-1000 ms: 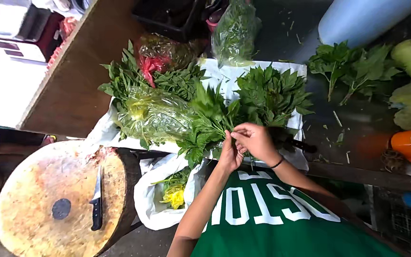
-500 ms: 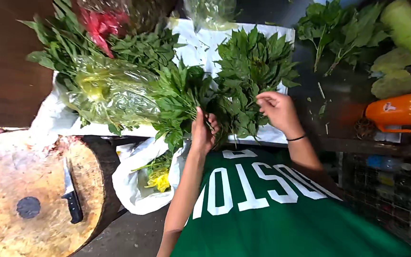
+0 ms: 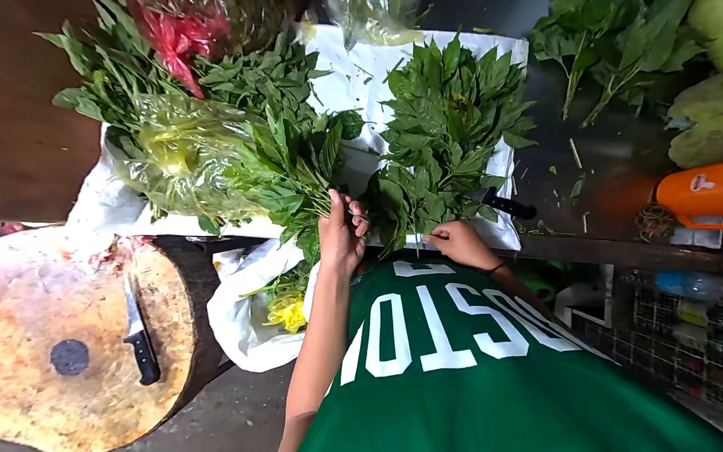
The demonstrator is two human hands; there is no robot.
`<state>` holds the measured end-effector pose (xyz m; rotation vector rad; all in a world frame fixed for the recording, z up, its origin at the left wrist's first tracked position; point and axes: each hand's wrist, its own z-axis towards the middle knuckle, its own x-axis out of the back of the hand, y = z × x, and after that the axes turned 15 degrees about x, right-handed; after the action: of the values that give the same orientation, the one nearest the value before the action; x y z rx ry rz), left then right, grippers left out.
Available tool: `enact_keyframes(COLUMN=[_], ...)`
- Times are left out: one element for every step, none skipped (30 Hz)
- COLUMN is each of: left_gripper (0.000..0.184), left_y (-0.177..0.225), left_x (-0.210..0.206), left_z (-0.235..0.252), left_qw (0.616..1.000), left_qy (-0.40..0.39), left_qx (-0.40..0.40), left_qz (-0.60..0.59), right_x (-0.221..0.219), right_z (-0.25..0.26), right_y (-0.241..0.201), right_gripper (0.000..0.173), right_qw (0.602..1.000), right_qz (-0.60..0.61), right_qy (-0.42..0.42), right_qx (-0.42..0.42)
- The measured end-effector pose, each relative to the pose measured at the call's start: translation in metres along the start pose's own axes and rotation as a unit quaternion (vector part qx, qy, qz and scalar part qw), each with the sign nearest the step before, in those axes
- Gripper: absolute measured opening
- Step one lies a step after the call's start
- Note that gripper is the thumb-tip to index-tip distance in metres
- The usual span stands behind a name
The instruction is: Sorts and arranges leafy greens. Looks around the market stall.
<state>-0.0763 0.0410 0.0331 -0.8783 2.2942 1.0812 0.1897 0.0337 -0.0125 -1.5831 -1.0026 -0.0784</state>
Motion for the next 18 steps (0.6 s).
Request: enact_keyframes(left_gripper=[0.038, 0.039, 0.040, 0.040, 0.038, 0.036, 0.035, 0.035, 0.037, 0.037, 0.037, 0.038, 0.039, 0.041, 0.042, 0.041, 0.039, 0.039], left_y=[0.001, 0.001, 0.001, 0.000, -0.001, -0.002, -0.002, -0.002, -0.003, -0.006, -0.009, -0.012, -0.014, -0.016, -0.019, -0.022, -0.024, -0.026], left_x=[0.000, 0.000, -0.001, 0.000, 0.002, 0.003, 0.003, 0.004, 0.006, 0.008, 0.008, 0.008, 0.006, 0.004, 0.002, 0.001, -0.001, -0.002], left_z=[-0.001, -0.001, -0.001, -0.003, -0.005, -0.007, -0.009, -0.012, -0.013, -0.012, -0.010, -0.008, -0.007, -0.005, -0.003, -0.002, -0.001, 0.000], left_qw=[1.000, 1.000, 0.999, 0.999, 0.998, 0.998, 0.998, 0.998, 0.998, 0.998, 0.998, 0.998, 0.998, 0.997, 0.997, 0.995, 0.994, 0.993], left_qy=[-0.010, -0.019, -0.026, -0.032, -0.037, -0.038, -0.033, -0.026, -0.021, -0.021, -0.025, -0.031, -0.035, -0.038, -0.044, -0.055, -0.063, -0.067], left_qx=[0.008, 0.017, 0.026, 0.035, 0.042, 0.044, 0.041, 0.039, 0.036, 0.031, 0.030, 0.036, 0.046, 0.056, 0.066, 0.077, 0.087, 0.095], left_qz=[-0.006, -0.006, -0.004, -0.001, 0.004, 0.011, 0.024, 0.041, 0.051, 0.049, 0.042, 0.035, 0.030, 0.025, 0.018, 0.010, 0.003, -0.004], right_x=[-0.007, -0.015, -0.023, -0.030, -0.033, -0.031, -0.025, -0.017, -0.008, 0.001, 0.009, 0.018, 0.027, 0.034, 0.041, 0.046, 0.051, 0.055], right_z=[0.007, 0.013, 0.019, 0.022, 0.020, 0.017, 0.013, 0.008, 0.002, -0.004, -0.009, -0.013, -0.014, -0.013, -0.011, -0.008, -0.004, -0.001], right_y=[-0.005, -0.006, -0.005, -0.001, 0.001, 0.002, -0.001, -0.009, -0.018, -0.028, -0.038, -0.048, -0.057, -0.066, -0.074, -0.082, -0.092, -0.103], right_gripper=[0.036, 0.036, 0.034, 0.030, 0.027, 0.026, 0.024, 0.022, 0.022, 0.022, 0.022, 0.023, 0.024, 0.025, 0.027, 0.029, 0.029, 0.030], right_qw=[0.999, 0.997, 0.994, 0.992, 0.991, 0.992, 0.992, 0.990, 0.987, 0.985, 0.983, 0.980, 0.974, 0.966, 0.956, 0.945, 0.934, 0.925], right_qz=[0.023, 0.042, 0.057, 0.068, 0.082, 0.097, 0.115, 0.140, 0.153, 0.149, 0.130, 0.098, 0.068, 0.045, 0.030, 0.023, 0.024, 0.029], right_qy=[-0.033, -0.064, -0.084, -0.092, -0.087, -0.071, -0.040, -0.001, 0.037, 0.075, 0.115, 0.153, 0.187, 0.217, 0.241, 0.259, 0.272, 0.281], right_qx=[-0.012, -0.030, -0.046, -0.056, -0.057, -0.047, -0.026, 0.001, 0.023, 0.043, 0.063, 0.083, 0.106, 0.135, 0.167, 0.200, 0.229, 0.254])
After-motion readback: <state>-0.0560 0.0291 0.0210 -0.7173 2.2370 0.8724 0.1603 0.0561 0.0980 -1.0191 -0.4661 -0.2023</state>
